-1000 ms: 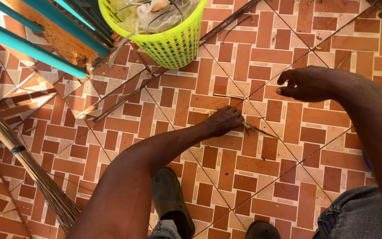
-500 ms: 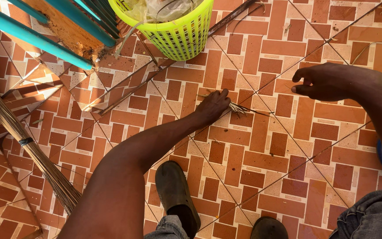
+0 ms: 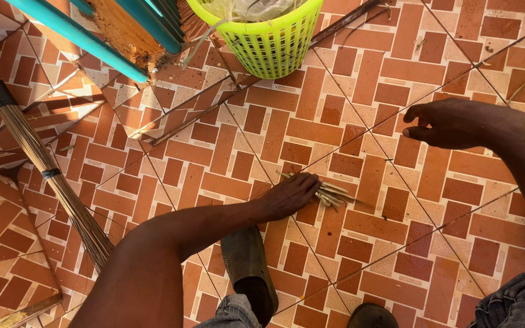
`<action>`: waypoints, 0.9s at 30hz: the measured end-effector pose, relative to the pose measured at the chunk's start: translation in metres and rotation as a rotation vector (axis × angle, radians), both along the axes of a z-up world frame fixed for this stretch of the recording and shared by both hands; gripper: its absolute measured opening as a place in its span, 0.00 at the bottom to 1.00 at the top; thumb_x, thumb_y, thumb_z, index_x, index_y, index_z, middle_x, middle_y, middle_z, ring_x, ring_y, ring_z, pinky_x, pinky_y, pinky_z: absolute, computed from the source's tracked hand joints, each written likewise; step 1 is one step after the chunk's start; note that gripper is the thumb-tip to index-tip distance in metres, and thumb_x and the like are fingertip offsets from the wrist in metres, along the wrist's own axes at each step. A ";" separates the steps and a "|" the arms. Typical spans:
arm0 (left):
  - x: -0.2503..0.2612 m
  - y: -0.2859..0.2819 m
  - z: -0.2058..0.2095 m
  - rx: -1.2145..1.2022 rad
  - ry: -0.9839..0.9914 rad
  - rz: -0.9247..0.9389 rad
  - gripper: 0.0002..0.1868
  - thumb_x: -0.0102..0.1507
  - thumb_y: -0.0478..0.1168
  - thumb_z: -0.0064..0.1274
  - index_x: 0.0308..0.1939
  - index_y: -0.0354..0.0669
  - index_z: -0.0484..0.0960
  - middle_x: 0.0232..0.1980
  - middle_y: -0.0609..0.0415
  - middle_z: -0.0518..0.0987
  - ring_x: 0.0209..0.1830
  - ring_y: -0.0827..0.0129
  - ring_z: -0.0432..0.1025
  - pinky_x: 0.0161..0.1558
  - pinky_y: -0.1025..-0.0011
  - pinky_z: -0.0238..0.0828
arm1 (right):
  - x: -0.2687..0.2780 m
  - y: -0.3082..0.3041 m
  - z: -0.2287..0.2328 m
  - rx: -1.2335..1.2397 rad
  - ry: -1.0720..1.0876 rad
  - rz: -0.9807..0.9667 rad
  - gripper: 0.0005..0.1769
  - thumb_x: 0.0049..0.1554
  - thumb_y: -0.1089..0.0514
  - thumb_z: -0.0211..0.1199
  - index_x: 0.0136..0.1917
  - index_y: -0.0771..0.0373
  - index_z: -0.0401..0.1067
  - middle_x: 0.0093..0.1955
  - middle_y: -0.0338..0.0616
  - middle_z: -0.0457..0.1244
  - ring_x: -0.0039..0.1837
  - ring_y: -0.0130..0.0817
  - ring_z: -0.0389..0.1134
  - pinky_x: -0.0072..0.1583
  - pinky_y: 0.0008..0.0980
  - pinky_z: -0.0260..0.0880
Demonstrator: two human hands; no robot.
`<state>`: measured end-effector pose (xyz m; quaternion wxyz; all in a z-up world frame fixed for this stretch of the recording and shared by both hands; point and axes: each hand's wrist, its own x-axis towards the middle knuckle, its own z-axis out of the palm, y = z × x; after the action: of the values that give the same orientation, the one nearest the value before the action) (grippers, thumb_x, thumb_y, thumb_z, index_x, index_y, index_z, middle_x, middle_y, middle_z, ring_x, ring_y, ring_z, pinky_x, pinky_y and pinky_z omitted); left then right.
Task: The person sweeps debris into a pile on a tiled floor using a broom and then picks up the trash by hand to place it into a yellow basket.
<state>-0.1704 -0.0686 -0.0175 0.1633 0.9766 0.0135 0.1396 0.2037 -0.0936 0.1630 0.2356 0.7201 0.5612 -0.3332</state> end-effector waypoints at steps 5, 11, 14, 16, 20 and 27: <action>0.002 0.000 -0.010 0.010 0.270 -0.085 0.19 0.64 0.32 0.51 0.58 0.28 0.74 0.53 0.42 0.72 0.54 0.53 0.71 0.58 0.58 0.72 | -0.001 0.002 -0.005 -0.004 0.030 0.015 0.30 0.63 0.37 0.52 0.75 0.45 0.63 0.66 0.44 0.69 0.67 0.45 0.72 0.67 0.49 0.74; 0.016 0.014 -0.014 0.104 0.176 -0.155 0.11 0.62 0.34 0.53 0.47 0.33 0.76 0.46 0.45 0.74 0.50 0.54 0.71 0.55 0.57 0.71 | 0.005 -0.001 -0.013 0.068 0.107 0.014 0.31 0.61 0.37 0.53 0.74 0.48 0.64 0.67 0.46 0.68 0.66 0.46 0.72 0.67 0.48 0.74; 0.021 0.023 -0.010 0.050 0.140 -0.090 0.11 0.64 0.34 0.53 0.48 0.32 0.76 0.46 0.45 0.75 0.51 0.53 0.72 0.57 0.57 0.71 | 0.008 -0.003 -0.011 0.062 0.091 0.005 0.31 0.62 0.35 0.52 0.73 0.48 0.64 0.67 0.47 0.69 0.67 0.46 0.71 0.67 0.46 0.74; 0.037 0.038 0.001 0.107 0.155 -0.016 0.12 0.63 0.32 0.52 0.50 0.32 0.76 0.48 0.44 0.75 0.51 0.55 0.72 0.57 0.58 0.71 | 0.012 -0.006 -0.009 0.033 0.047 -0.023 0.31 0.62 0.35 0.51 0.74 0.46 0.63 0.67 0.46 0.68 0.68 0.44 0.71 0.68 0.47 0.73; 0.077 0.088 0.068 0.173 -0.067 0.208 0.16 0.62 0.30 0.51 0.54 0.34 0.77 0.53 0.44 0.77 0.55 0.55 0.72 0.59 0.59 0.72 | 0.047 -0.006 -0.021 0.042 0.044 -0.153 0.32 0.62 0.35 0.51 0.75 0.48 0.64 0.71 0.45 0.67 0.68 0.45 0.71 0.69 0.45 0.72; 0.139 0.193 0.211 0.369 -0.549 0.290 0.18 0.67 0.28 0.50 0.61 0.36 0.75 0.60 0.48 0.73 0.60 0.56 0.70 0.63 0.60 0.73 | 0.115 -0.015 -0.016 0.165 -0.116 -0.362 0.31 0.66 0.38 0.51 0.76 0.55 0.66 0.68 0.53 0.70 0.67 0.50 0.73 0.68 0.50 0.71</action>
<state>-0.0313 0.1244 0.1937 -0.0397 0.9037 0.0824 0.4183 0.3183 -0.1081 0.1466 0.1440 0.8441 0.4333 -0.2811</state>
